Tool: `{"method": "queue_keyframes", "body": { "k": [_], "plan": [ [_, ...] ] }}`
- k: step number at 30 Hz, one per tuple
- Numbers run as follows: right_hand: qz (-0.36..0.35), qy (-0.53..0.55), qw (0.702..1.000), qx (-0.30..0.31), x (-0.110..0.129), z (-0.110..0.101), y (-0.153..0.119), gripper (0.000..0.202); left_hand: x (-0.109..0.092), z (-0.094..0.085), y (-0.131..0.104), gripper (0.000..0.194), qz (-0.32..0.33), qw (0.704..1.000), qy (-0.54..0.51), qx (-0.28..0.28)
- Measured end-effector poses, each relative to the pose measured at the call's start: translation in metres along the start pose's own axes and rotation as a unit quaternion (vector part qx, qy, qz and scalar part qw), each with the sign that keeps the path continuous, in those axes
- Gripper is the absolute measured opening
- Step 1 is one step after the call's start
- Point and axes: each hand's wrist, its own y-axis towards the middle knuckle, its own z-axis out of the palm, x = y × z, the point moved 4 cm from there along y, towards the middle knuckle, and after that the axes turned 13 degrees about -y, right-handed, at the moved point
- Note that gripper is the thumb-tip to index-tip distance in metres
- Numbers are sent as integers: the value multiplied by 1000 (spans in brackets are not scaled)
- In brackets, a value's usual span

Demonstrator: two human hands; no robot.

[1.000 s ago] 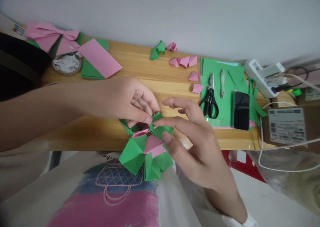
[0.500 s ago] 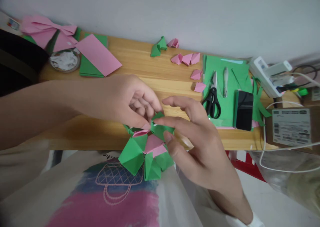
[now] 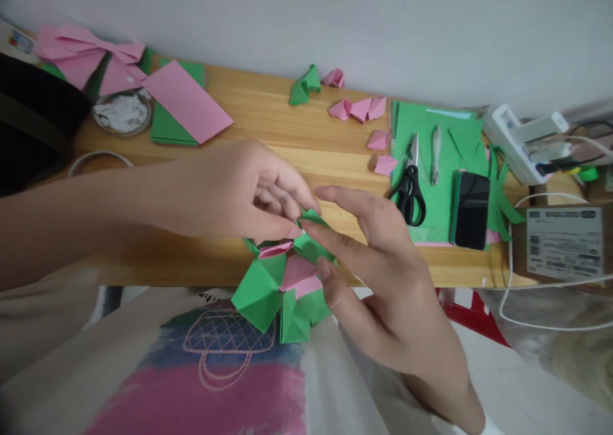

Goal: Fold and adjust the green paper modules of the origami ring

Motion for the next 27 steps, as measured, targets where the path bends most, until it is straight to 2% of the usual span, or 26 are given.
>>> {"method": "queue_keyframes", "body": {
  "k": [5,8,14,18,27],
  "plan": [
    [-29,-42,999,8,3,2,1,43,-5,1,1,20,14,1000,20,-9],
    [-55,-68,996,-2,6,3,0,44,-7,1,0,22,9,1000,21,-7],
    [14,-26,1000,8,6,4,-5,53,-7,0,-2,30,-12,1000,-16,21],
    [2,-15,1000,17,3,3,-6,55,-8,1,-3,31,-15,999,-2,36],
    [-16,-8,1000,25,-1,4,-6,63,-6,5,-1,19,21,999,16,-38]
  ]
}}
